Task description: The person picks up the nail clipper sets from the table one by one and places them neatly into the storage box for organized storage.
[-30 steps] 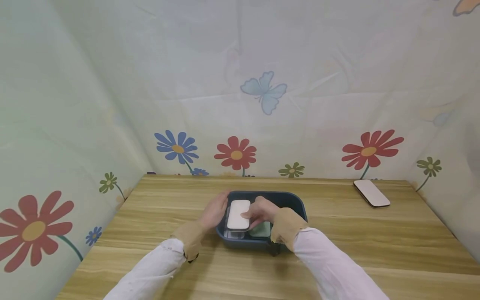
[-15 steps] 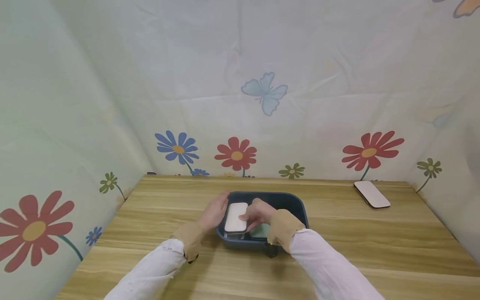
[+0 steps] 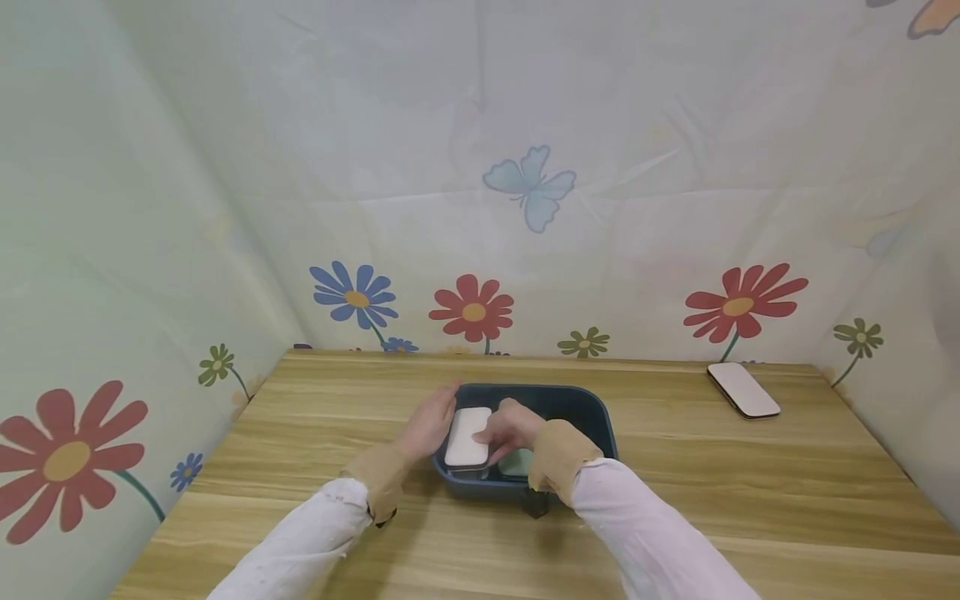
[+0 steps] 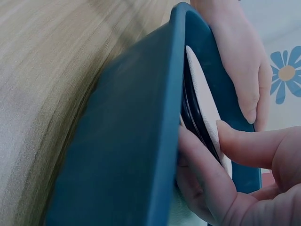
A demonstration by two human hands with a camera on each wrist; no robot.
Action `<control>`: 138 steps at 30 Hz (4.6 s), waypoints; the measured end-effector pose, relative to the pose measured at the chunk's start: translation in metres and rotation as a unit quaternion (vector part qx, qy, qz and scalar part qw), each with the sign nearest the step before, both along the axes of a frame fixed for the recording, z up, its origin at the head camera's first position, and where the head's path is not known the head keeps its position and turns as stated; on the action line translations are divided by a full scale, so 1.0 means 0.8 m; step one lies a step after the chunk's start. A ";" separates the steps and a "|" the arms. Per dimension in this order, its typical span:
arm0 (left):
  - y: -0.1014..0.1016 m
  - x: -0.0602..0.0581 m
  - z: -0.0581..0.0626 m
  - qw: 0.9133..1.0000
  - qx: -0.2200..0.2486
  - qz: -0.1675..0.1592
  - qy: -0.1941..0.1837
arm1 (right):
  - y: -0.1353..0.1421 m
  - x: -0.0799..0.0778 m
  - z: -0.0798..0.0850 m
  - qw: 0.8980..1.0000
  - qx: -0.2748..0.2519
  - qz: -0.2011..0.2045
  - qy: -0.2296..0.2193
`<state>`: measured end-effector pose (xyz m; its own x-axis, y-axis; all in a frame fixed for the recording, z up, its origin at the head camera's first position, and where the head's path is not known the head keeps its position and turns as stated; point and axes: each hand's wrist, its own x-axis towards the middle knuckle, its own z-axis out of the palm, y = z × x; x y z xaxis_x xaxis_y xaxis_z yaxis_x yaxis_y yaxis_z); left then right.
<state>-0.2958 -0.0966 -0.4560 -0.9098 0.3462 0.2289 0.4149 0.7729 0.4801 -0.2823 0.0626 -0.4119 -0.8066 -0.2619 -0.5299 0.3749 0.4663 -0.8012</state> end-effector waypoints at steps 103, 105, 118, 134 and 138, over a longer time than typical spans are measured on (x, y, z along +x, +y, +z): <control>0.000 0.000 0.002 1.000 -0.001 0.003 -0.009 | 0.038 -0.005 0.053 0.979 0.162 0.078 0.100; 0.000 0.000 0.001 1.000 -0.002 0.003 -0.006 | 0.043 -0.005 0.056 0.978 0.159 0.077 0.106; 0.001 -0.001 0.001 1.000 -0.003 0.007 -0.017 | 0.069 -0.008 0.064 0.978 0.155 0.072 0.118; -0.003 -0.002 -0.004 1.000 -0.004 -0.004 0.002 | 0.119 -0.015 0.074 0.986 0.110 0.056 0.115; -0.004 -0.005 -0.006 1.000 -0.003 -0.006 0.012 | 0.134 -0.018 0.073 0.987 0.096 0.056 0.114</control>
<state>-0.2997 -0.0999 -0.4606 -0.8996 0.3595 0.2479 0.4360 0.7704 0.4651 -0.2966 0.1695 -0.3532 -0.8822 -0.2693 -0.3862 0.1321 0.6457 -0.7521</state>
